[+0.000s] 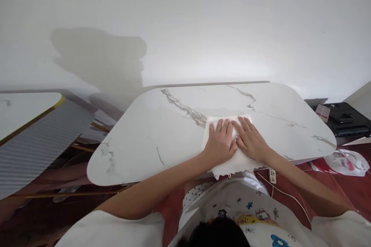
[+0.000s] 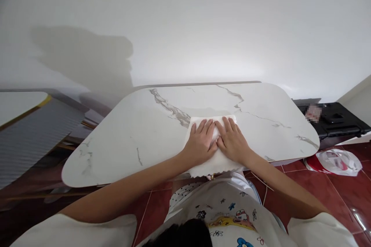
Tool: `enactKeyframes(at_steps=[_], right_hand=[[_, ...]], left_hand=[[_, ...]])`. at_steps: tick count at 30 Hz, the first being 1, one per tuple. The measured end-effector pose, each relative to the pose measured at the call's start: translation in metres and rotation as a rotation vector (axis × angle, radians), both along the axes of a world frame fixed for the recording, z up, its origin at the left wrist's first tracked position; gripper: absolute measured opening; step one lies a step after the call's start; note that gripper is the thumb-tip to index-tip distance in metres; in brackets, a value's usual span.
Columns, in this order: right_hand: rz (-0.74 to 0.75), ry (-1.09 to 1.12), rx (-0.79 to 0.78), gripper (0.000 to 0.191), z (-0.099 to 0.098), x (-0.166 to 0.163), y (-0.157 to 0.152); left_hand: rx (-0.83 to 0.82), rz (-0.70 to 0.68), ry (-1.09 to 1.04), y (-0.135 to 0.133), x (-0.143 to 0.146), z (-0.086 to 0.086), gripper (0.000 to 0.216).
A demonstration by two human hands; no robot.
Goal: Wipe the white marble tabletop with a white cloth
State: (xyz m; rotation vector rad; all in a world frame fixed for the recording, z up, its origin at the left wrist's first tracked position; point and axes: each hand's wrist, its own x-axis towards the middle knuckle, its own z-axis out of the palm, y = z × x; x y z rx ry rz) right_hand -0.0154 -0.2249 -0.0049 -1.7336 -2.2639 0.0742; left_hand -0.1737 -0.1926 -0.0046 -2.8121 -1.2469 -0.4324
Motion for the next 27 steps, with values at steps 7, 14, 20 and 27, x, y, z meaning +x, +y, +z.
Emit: enactKeyframes(at_steps=[7,14,20,27], right_hand=[[0.030,-0.051,0.109,0.053,-0.010,0.015,0.059],[0.006,-0.051,0.137,0.052,-0.016,0.032,0.137],[0.014,-0.022,0.117,0.052,-0.018,0.044,0.190],[0.077,-0.036,0.162,0.052,-0.022,0.055,0.234]], left_hand=[[-0.077,0.033,0.012,0.053,0.015,0.007,0.056],[-0.038,0.021,-0.036,0.127,0.031,0.005,0.052],[-0.006,-0.008,-0.054,0.179,0.041,0.001,0.045],[-0.006,0.023,-0.066,0.216,0.046,0.000,0.045]])
